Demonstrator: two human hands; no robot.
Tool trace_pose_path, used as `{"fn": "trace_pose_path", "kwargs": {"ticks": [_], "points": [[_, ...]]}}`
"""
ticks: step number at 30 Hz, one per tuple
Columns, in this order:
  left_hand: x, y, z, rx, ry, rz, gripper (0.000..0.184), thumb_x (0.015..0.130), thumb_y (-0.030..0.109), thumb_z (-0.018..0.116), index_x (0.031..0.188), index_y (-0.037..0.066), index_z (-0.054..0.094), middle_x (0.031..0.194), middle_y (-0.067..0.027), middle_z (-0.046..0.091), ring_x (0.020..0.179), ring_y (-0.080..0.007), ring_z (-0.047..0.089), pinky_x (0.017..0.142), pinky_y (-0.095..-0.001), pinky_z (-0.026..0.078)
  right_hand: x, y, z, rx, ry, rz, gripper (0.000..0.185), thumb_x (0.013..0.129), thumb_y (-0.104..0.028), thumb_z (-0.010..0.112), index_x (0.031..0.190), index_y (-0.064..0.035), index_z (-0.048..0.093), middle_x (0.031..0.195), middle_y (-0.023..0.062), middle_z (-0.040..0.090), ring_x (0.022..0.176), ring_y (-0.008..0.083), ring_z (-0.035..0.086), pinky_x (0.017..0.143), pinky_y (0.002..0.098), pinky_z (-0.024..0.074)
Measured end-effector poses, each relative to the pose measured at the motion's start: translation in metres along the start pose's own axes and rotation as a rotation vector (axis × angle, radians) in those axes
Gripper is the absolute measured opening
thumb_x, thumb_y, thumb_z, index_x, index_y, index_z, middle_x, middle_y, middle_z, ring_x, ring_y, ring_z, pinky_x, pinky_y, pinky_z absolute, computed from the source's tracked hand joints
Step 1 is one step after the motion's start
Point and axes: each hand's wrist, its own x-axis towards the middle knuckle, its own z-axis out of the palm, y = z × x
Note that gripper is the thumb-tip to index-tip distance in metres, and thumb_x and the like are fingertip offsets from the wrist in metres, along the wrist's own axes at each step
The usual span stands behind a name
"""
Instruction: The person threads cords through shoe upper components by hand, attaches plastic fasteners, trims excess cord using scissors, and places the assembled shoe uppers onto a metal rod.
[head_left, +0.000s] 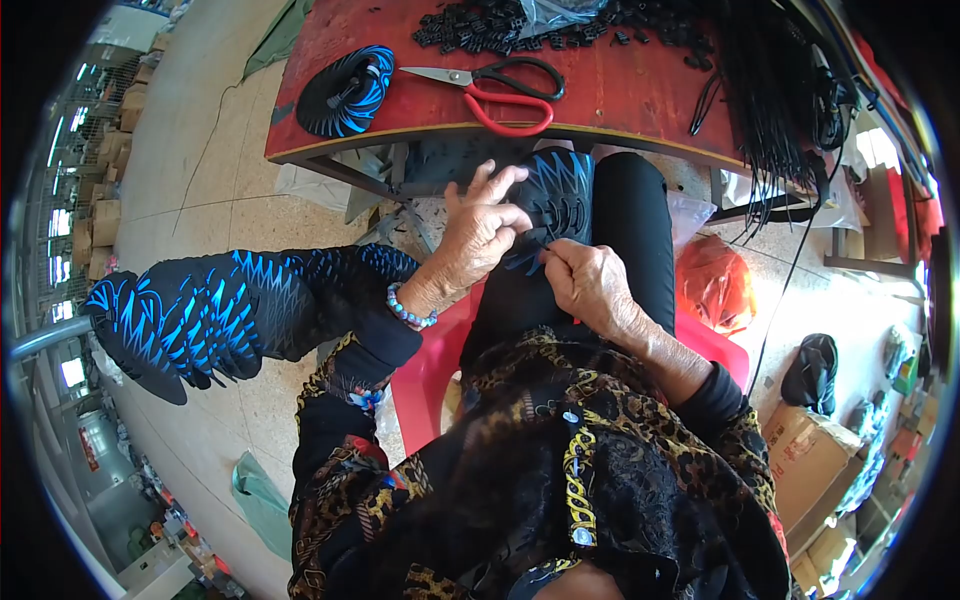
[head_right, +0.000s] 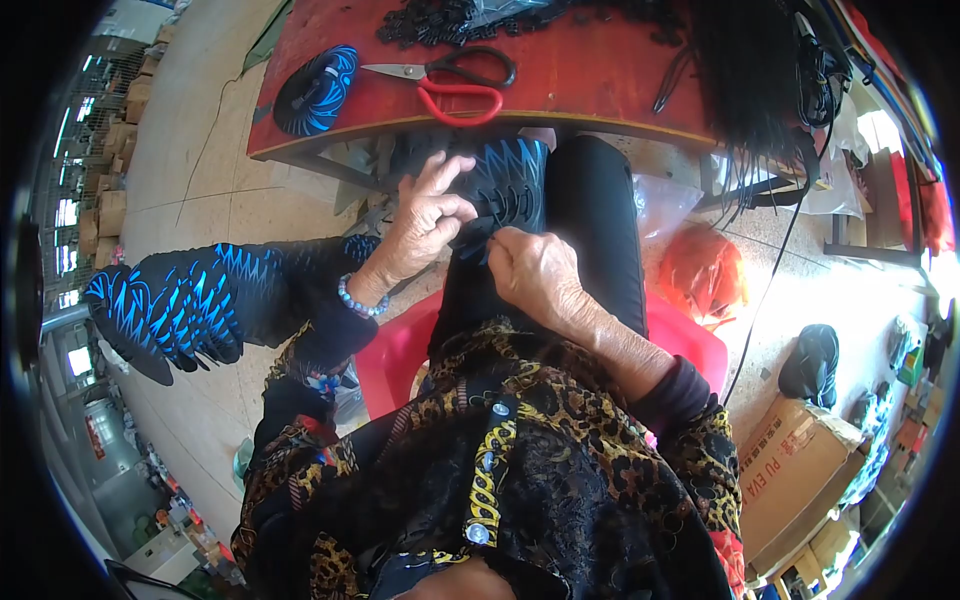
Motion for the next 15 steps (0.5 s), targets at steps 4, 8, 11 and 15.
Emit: {"fn": "trace_pose_path", "kwargs": {"ticks": [4, 8, 11, 15], "points": [[0.000, 0.000, 0.000, -0.031, -0.008, -0.011, 0.008, 0.069, 0.006, 0.062, 0.073, 0.013, 0.063, 0.137, -0.0010, 0.044, 0.129, -0.0307, 0.032, 0.094, -0.0596, 0.021, 0.002, 0.006, 0.002, -0.011, 0.016, -0.014, 0.013, 0.078, -0.006, 0.051, 0.070, 0.0001, 0.060, 0.055, 0.0113, 0.059, 0.044, 0.0270, 0.051, 0.045, 0.0338, 0.0417], [0.000, 0.002, 0.000, -0.048, -0.008, -0.029, 0.008, 0.069, 0.008, 0.065, 0.074, 0.013, 0.064, 0.137, -0.0001, 0.044, 0.130, -0.0297, 0.032, 0.094, -0.0598, 0.021, 0.008, 0.009, 0.005, -0.010, -0.014, -0.004, 0.013, 0.077, -0.007, 0.051, 0.069, -0.0001, 0.060, 0.054, 0.0110, 0.058, 0.043, 0.0273, 0.050, 0.045, 0.0341, 0.0418], [0.002, 0.005, 0.001, -0.042, -0.025, 0.001, 0.005, 0.070, 0.010, 0.066, 0.074, 0.013, 0.063, 0.137, -0.0005, 0.045, 0.130, -0.0296, 0.032, 0.094, -0.0603, 0.020, 0.014, 0.003, 0.010, -0.046, 0.040, -0.011, 0.014, 0.077, -0.008, 0.051, 0.069, -0.0006, 0.059, 0.053, 0.0109, 0.056, 0.043, 0.0262, 0.049, 0.045, 0.0335, 0.0414], [0.001, 0.008, 0.001, 0.061, 0.024, 0.082, 0.004, 0.071, 0.011, 0.066, 0.072, 0.012, 0.062, 0.136, -0.0009, 0.045, 0.130, -0.0294, 0.033, 0.095, -0.0614, 0.019, 0.014, 0.004, 0.010, -0.001, 0.022, -0.014, 0.011, 0.077, -0.007, 0.052, 0.072, -0.0006, 0.060, 0.058, 0.0111, 0.058, 0.046, 0.0247, 0.050, 0.047, 0.0324, 0.0419]]}}
